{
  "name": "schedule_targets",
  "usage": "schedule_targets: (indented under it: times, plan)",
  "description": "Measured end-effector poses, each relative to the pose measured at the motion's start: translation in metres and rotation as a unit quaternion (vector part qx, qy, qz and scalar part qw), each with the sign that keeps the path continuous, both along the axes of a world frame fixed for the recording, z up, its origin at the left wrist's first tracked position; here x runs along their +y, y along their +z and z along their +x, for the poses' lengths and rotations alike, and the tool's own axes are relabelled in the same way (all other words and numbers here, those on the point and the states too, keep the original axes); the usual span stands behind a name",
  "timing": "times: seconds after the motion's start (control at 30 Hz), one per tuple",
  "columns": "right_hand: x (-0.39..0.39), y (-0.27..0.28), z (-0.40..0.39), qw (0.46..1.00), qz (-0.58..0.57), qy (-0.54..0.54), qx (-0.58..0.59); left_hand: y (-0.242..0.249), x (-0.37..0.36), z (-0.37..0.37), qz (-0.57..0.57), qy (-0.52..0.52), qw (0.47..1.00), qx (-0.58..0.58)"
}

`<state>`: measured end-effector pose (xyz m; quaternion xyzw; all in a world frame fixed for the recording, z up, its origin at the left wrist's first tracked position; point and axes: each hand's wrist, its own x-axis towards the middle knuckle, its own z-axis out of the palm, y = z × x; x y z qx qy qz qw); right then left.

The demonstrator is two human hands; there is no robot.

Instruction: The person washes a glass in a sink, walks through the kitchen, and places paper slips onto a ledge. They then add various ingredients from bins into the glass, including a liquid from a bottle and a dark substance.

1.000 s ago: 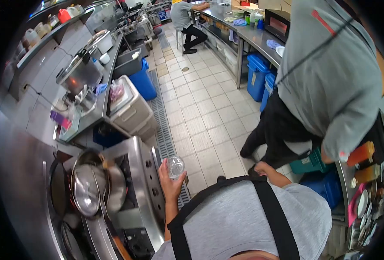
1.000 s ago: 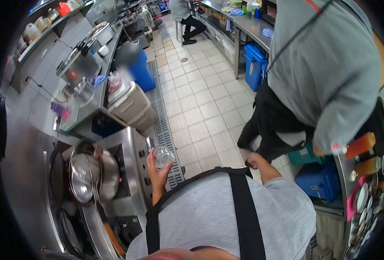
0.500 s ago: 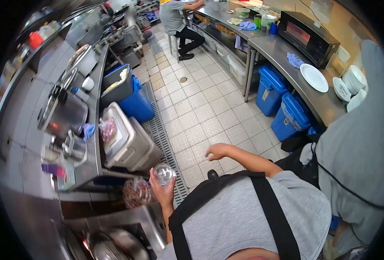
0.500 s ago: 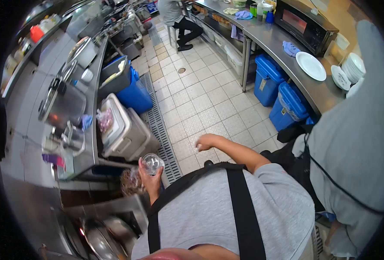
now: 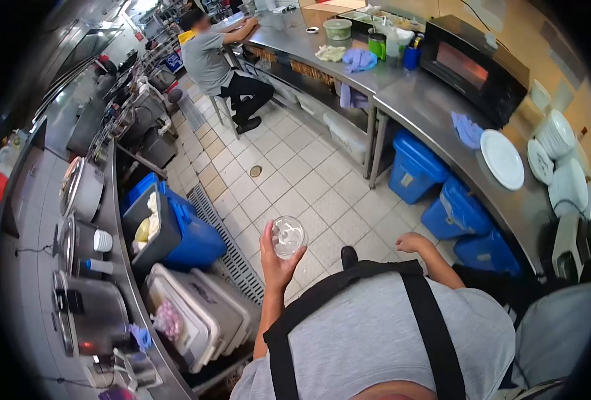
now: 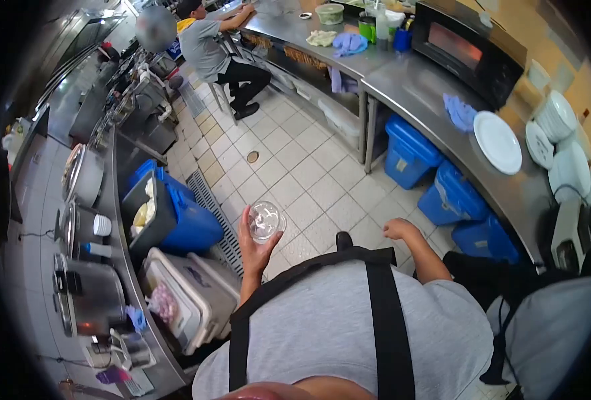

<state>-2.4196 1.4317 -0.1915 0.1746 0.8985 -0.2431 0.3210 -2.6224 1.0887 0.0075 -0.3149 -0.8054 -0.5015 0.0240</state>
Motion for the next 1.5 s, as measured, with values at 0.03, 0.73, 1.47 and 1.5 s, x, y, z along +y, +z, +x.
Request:
schedule_targets:
  times: [0.03, 0.73, 1.47, 1.5]
  plan:
    - [0.011, 0.001, -0.023, 1.000, -0.002, 0.022, -0.019, 0.003, 0.013, -0.017, 0.009, 0.007, 1.000, -0.013]
    - [0.304, 0.191, -0.613, 0.751, 0.244, -0.314, 0.527, -0.001, 0.207, -0.511, -0.032, 0.019, 0.999, 0.013]
    - [0.307, 0.136, -0.847, 0.829, 0.355, -0.061, 0.428, 0.027, 0.515, -0.801, 0.012, -0.251, 0.967, 0.029]
    - [0.303, 0.132, -0.824, 0.814, 0.360, -0.085, 0.447, 0.027, 0.525, -0.811, 0.015, -0.277, 0.960, 0.026]
